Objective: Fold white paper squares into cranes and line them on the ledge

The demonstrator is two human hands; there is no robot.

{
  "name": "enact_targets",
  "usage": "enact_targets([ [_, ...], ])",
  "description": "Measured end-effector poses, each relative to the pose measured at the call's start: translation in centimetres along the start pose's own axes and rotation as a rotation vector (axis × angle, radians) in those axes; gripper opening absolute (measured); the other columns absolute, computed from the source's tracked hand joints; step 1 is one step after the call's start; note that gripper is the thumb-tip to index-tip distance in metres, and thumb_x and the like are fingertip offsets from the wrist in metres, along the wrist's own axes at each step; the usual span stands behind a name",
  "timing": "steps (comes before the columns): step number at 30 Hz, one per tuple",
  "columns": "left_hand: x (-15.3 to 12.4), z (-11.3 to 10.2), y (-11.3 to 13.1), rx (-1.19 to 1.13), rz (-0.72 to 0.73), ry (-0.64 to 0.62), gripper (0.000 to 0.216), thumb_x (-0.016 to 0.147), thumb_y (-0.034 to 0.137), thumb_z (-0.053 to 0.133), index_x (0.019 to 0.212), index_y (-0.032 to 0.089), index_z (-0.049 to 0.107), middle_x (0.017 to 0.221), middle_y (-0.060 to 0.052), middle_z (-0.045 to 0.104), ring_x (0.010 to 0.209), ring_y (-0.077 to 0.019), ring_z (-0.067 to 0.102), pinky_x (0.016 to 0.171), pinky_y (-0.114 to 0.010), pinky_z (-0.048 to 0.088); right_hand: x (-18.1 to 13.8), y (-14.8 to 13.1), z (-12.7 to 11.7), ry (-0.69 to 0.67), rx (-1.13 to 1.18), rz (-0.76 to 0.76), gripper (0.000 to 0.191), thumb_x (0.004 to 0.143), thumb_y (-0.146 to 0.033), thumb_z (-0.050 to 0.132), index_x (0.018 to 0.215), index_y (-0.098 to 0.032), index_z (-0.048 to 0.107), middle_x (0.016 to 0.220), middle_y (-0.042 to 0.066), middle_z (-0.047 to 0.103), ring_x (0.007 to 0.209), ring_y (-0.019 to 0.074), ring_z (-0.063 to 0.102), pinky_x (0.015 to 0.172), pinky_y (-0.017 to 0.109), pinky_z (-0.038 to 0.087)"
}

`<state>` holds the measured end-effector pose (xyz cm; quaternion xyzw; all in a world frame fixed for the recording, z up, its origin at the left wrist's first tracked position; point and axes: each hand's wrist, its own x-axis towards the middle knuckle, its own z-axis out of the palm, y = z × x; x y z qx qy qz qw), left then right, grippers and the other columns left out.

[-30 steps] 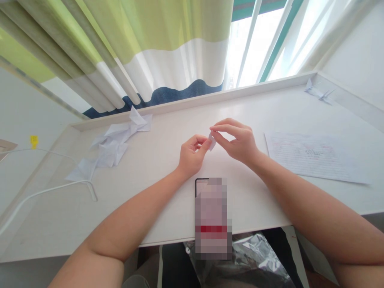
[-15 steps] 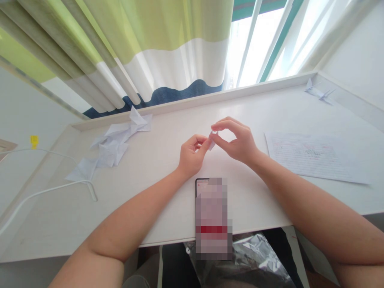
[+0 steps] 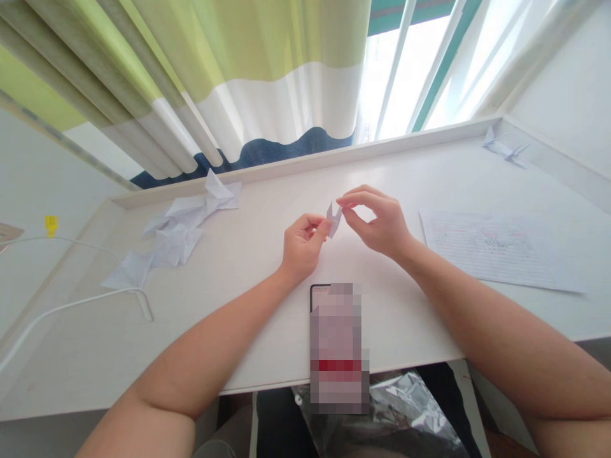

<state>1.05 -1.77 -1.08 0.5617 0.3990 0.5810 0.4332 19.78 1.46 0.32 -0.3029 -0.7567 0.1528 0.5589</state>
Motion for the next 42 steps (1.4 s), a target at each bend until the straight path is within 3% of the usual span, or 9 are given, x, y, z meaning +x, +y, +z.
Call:
enact_targets([
  [5, -0.2, -0.1, 0.1, -0.035, -0.024, -0.008, 0.031, 0.091, 0.048, 0.082, 0.083, 0.021, 0.069, 0.074, 0.000, 0.068, 0.072, -0.0150, 0.067, 0.072, -0.033, 0.056, 0.2, -0.2, -0.3, -0.061, 0.072, 0.044, 0.012, 0.099, -0.021, 0.066, 0.099, -0.028, 0.075, 0.098, 0.002, 0.078, 0.092, 0.0202, 0.074, 0.083, 0.042, 0.065],
  [9, -0.1, -0.3, 0.3, -0.098, -0.114, -0.020, 0.026, 0.093, 0.042, 0.076, 0.084, 0.021, 0.063, 0.086, -0.003, 0.076, 0.076, -0.0170, 0.074, 0.072, -0.033, 0.056, 0.2, -0.6, -0.3, -0.117, 0.155, 0.091, 0.008, 0.099, -0.024, 0.068, 0.097, -0.027, 0.075, 0.096, 0.002, 0.077, 0.091, 0.0191, 0.073, 0.082, 0.042, 0.065],
  [16, 0.3, -0.5, 0.5, -0.169, -0.176, -0.213, 0.040, 0.089, 0.058, 0.085, 0.103, 0.024, 0.069, 0.078, 0.000, 0.076, 0.067, -0.0150, 0.069, 0.070, -0.033, 0.054, 0.0, -1.0, 0.2, -0.162, 0.270, 0.282, 0.013, 0.096, -0.033, 0.075, 0.087, -0.024, 0.074, 0.085, 0.000, 0.074, 0.080, 0.0163, 0.072, 0.080, 0.041, 0.063],
  [22, 0.9, -1.0, 0.1, -0.258, -0.274, -0.277, 0.048, 0.078, 0.060, 0.095, 0.099, 0.024, 0.071, 0.084, -0.001, 0.080, 0.068, -0.0152, 0.071, 0.070, -0.033, 0.055, 0.1, -1.1, 0.3, -0.207, 0.474, 0.447, 0.017, 0.096, -0.036, 0.077, 0.087, -0.023, 0.073, 0.070, -0.003, 0.071, 0.069, 0.0166, 0.072, 0.073, 0.039, 0.063],
  [32, 1.1, -0.8, -0.2, -0.271, -0.279, -0.273, 0.040, 0.086, 0.059, 0.089, 0.090, 0.022, 0.077, 0.081, -0.002, 0.077, 0.080, -0.0164, 0.073, 0.091, -0.039, 0.060, -0.1, -1.1, 0.3, -0.088, 0.212, 0.266, 0.009, 0.091, -0.027, 0.077, 0.083, -0.025, 0.075, 0.089, 0.001, 0.073, 0.078, 0.0161, 0.072, 0.074, 0.038, 0.066],
  [42, 0.7, -0.3, -0.1, -0.257, -0.296, -0.114, 0.040, 0.078, 0.059, 0.095, 0.087, 0.024, 0.079, 0.090, -0.001, 0.080, 0.087, -0.0154, 0.073, 0.089, -0.034, 0.057, -0.2, -0.5, 0.4, -0.095, 0.092, 0.129, 0.007, 0.094, -0.027, 0.076, 0.087, -0.026, 0.079, 0.088, 0.000, 0.074, 0.082, 0.0176, 0.071, 0.080, 0.041, 0.067],
])
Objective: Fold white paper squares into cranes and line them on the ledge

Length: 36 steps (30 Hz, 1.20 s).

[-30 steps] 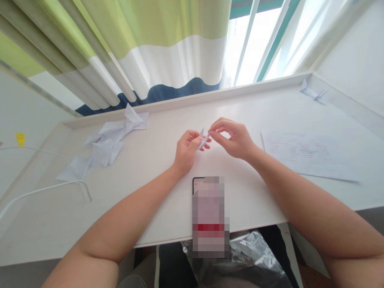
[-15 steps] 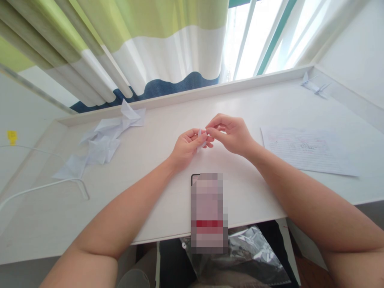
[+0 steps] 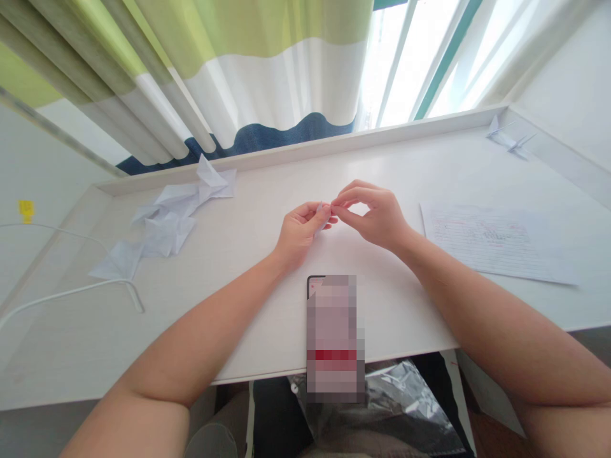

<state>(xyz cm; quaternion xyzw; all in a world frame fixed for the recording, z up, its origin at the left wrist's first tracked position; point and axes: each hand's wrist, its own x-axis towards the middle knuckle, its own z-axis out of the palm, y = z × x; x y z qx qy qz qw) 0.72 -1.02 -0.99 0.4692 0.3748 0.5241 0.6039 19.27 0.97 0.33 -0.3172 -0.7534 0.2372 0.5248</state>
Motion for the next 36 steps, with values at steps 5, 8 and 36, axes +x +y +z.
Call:
enact_targets([
  [5, 0.04, 0.17, -0.13, -0.028, 0.000, 0.033, 0.040, 0.074, 0.058, 0.098, 0.087, 0.024, 0.082, 0.093, -0.001, 0.082, 0.089, -0.0157, 0.074, 0.098, -0.037, 0.057, -0.02, 0.11, 0.08, 0.006, -0.034, -0.046, 0.008, 0.096, -0.026, 0.074, 0.088, -0.027, 0.078, 0.088, 0.001, 0.076, 0.081, 0.0180, 0.071, 0.078, 0.040, 0.066],
  [8, 0.14, 0.12, -0.25, -0.060, 0.003, 0.036, 0.037, 0.073, 0.055, 0.100, 0.088, 0.025, 0.083, 0.094, -0.001, 0.082, 0.089, -0.0159, 0.074, 0.101, -0.040, 0.058, -0.05, 0.23, 0.10, 0.015, -0.055, -0.084, 0.009, 0.096, -0.024, 0.073, 0.088, -0.026, 0.076, 0.088, 0.001, 0.076, 0.081, 0.0178, 0.071, 0.078, 0.040, 0.065],
  [36, -0.60, 0.48, -0.67, 0.232, 0.368, 0.189, 0.024, 0.085, 0.054, 0.091, 0.092, 0.031, 0.086, 0.101, -0.002, 0.085, 0.100, -0.0198, 0.075, 0.093, -0.039, 0.058, -0.09, -0.48, -0.14, 0.036, -0.101, -0.166, 0.008, 0.093, -0.022, 0.076, 0.090, -0.027, 0.070, 0.090, 0.001, 0.074, 0.080, 0.0194, 0.068, 0.075, 0.039, 0.058],
])
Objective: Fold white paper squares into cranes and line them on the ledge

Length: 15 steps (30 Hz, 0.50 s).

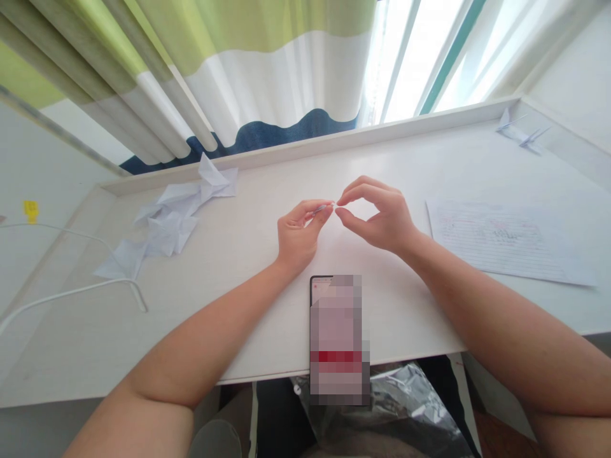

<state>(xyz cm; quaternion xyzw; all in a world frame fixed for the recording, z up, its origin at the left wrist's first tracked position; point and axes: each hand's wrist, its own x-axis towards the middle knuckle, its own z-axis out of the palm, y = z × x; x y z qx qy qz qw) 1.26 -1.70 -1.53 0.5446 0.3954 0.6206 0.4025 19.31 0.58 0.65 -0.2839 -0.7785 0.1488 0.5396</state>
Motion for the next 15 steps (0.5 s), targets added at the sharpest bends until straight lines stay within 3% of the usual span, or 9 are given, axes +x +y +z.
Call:
enact_targets([
  [15, -0.13, -0.17, 0.00, 0.011, 0.008, -0.011, 0.014, 0.089, 0.046, 0.089, 0.094, 0.033, 0.088, 0.104, -0.001, 0.085, 0.102, -0.0200, 0.075, 0.093, -0.038, 0.055, 0.04, 0.21, -0.12, -0.044, -0.032, -0.037, 0.006, 0.097, -0.023, 0.072, 0.093, -0.029, 0.071, 0.093, 0.002, 0.072, 0.083, 0.0210, 0.067, 0.075, 0.041, 0.056],
])
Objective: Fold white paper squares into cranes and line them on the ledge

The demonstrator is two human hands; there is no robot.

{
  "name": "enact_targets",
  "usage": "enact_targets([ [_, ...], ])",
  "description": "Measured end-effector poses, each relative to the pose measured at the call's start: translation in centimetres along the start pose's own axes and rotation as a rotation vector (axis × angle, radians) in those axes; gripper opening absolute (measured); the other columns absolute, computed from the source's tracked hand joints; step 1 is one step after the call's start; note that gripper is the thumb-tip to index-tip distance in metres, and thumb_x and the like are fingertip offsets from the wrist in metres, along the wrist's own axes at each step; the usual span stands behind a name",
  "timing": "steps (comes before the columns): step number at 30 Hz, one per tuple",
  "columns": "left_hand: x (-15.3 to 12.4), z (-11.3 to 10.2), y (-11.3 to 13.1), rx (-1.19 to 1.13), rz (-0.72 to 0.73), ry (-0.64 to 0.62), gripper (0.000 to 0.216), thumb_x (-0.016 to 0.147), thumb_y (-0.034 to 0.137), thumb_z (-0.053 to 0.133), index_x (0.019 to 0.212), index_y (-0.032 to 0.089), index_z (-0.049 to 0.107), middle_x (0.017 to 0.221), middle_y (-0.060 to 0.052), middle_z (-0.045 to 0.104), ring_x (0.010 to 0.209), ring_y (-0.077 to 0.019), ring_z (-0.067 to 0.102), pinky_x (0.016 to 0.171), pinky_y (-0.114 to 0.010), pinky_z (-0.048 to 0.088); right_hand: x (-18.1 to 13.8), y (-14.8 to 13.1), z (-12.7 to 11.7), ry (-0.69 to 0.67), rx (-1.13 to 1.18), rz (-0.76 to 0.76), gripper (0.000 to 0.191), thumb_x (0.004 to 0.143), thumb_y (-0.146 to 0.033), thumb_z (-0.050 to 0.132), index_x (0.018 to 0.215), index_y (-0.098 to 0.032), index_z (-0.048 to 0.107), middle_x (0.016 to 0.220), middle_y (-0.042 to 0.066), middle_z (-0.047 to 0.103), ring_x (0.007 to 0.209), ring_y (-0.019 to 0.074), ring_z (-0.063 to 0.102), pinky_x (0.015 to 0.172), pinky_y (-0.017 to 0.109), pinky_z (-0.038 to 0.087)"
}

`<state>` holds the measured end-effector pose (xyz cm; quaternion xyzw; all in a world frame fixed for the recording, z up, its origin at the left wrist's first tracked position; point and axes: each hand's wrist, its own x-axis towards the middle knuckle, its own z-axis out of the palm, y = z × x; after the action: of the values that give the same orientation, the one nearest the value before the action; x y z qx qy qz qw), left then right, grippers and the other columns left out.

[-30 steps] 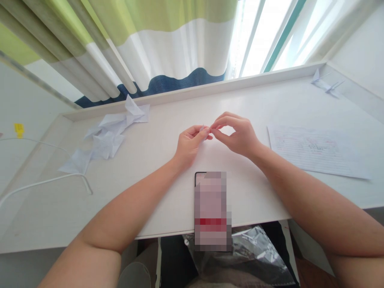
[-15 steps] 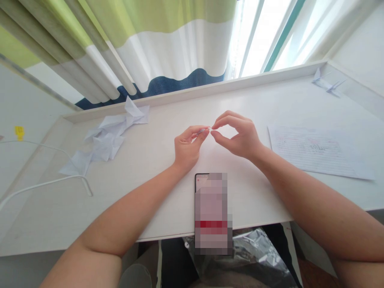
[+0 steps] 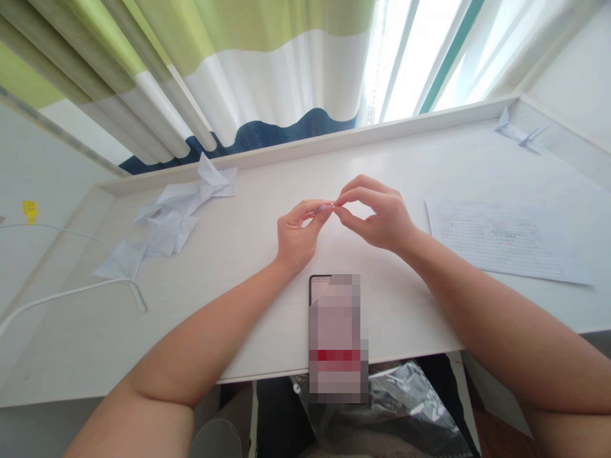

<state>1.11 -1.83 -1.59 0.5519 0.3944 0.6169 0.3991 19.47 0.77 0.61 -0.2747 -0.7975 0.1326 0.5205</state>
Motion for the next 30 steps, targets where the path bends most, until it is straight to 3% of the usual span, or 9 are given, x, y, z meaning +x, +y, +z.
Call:
enact_targets([
  [10, 0.0, 0.0, 0.6, 0.054, 0.014, -0.014, 0.016, 0.089, 0.047, 0.089, 0.090, 0.032, 0.087, 0.098, -0.001, 0.084, 0.097, -0.0200, 0.073, 0.093, -0.038, 0.054, 0.1, 0.2, -0.2, -0.016, -0.009, -0.062, 0.009, 0.096, -0.020, 0.071, 0.093, -0.029, 0.071, 0.093, 0.002, 0.071, 0.084, 0.0222, 0.066, 0.076, 0.042, 0.055],
  [22, 0.1, 0.1, 0.8, 0.069, 0.043, -0.035, 0.026, 0.092, 0.053, 0.084, 0.089, 0.028, 0.079, 0.088, -0.001, 0.074, 0.088, -0.0180, 0.064, 0.089, -0.035, 0.050, 0.1, -0.3, -0.3, -0.001, 0.004, 0.004, 0.007, 0.094, -0.023, 0.071, 0.089, -0.028, 0.070, 0.089, 0.002, 0.073, 0.079, 0.0199, 0.066, 0.071, 0.039, 0.055],
  [30, 0.2, 0.4, 0.7, -0.145, -0.144, -0.033, 0.035, 0.083, 0.059, 0.091, 0.091, 0.026, 0.080, 0.098, -0.003, 0.080, 0.097, -0.0187, 0.072, 0.098, -0.038, 0.055, 0.0, -0.3, 0.0, 0.027, 0.047, 0.009, 0.010, 0.095, -0.020, 0.068, 0.093, -0.028, 0.073, 0.090, 0.001, 0.073, 0.081, 0.0192, 0.070, 0.076, 0.039, 0.059],
])
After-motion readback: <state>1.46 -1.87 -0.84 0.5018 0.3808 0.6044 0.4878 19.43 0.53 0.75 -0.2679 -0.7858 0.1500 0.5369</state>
